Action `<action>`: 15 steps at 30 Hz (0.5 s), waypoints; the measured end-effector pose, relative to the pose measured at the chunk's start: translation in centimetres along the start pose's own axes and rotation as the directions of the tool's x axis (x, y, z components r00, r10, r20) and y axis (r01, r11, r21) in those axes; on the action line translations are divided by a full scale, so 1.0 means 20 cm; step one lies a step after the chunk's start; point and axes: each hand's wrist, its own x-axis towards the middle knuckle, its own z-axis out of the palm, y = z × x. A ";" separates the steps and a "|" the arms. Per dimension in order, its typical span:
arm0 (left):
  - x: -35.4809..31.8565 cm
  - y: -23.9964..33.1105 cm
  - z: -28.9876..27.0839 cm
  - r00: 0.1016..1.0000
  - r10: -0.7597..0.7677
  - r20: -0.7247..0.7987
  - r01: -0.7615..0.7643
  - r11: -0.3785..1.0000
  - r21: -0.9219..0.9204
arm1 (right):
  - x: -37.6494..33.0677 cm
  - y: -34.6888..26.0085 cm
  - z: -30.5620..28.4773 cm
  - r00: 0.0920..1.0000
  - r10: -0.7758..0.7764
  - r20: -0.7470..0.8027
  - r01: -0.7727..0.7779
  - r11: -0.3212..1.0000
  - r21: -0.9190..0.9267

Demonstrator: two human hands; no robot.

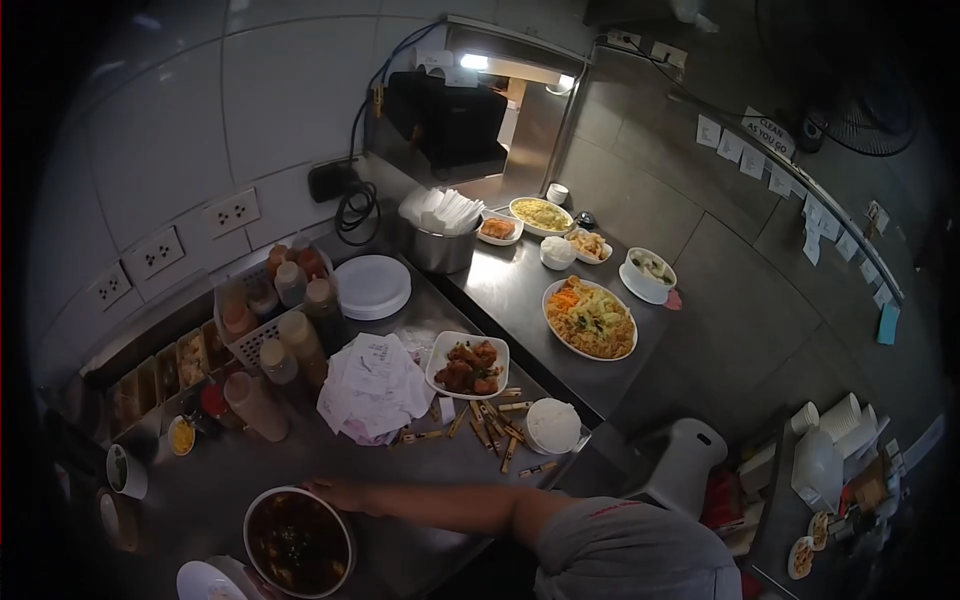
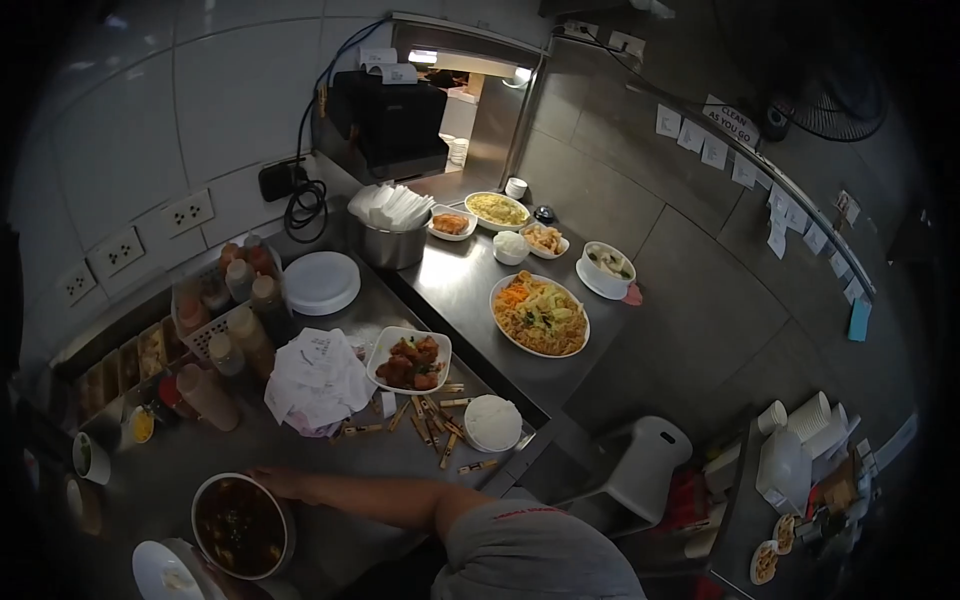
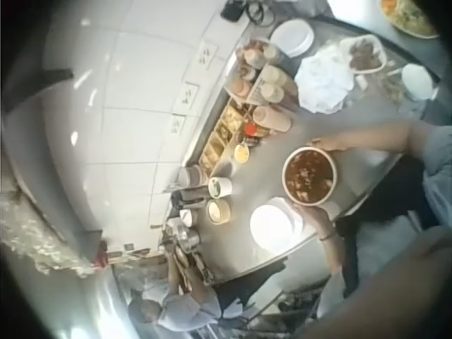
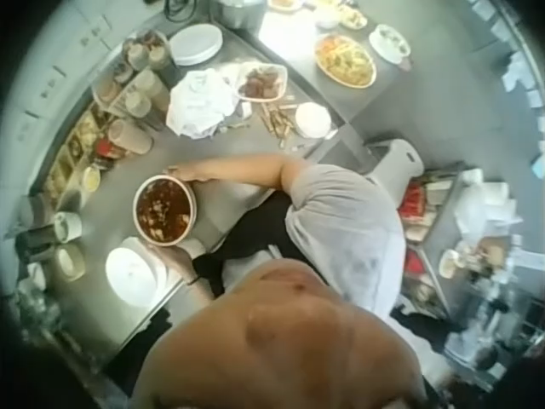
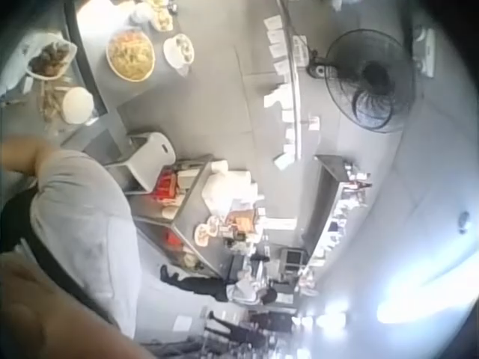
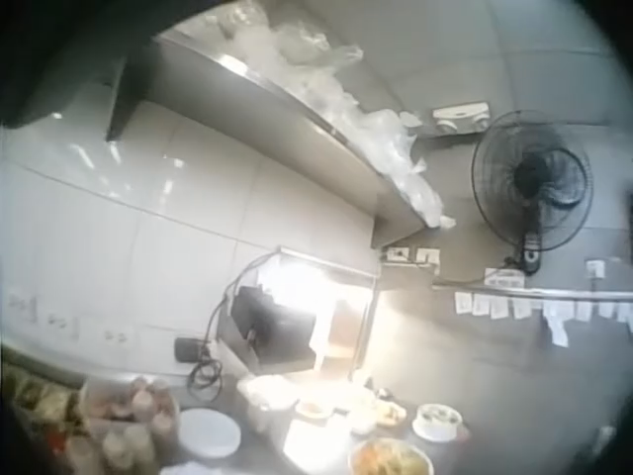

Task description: Assembling various food items including soup, noodles, and rice for customer orders in a restaurant kitchen.

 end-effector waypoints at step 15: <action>-0.60 0.81 1.14 0.934 0.059 0.351 -0.129 0.975 0.180 | -1.05 -0.37 -0.74 0.983 -0.063 -0.175 0.079 0.993 0.083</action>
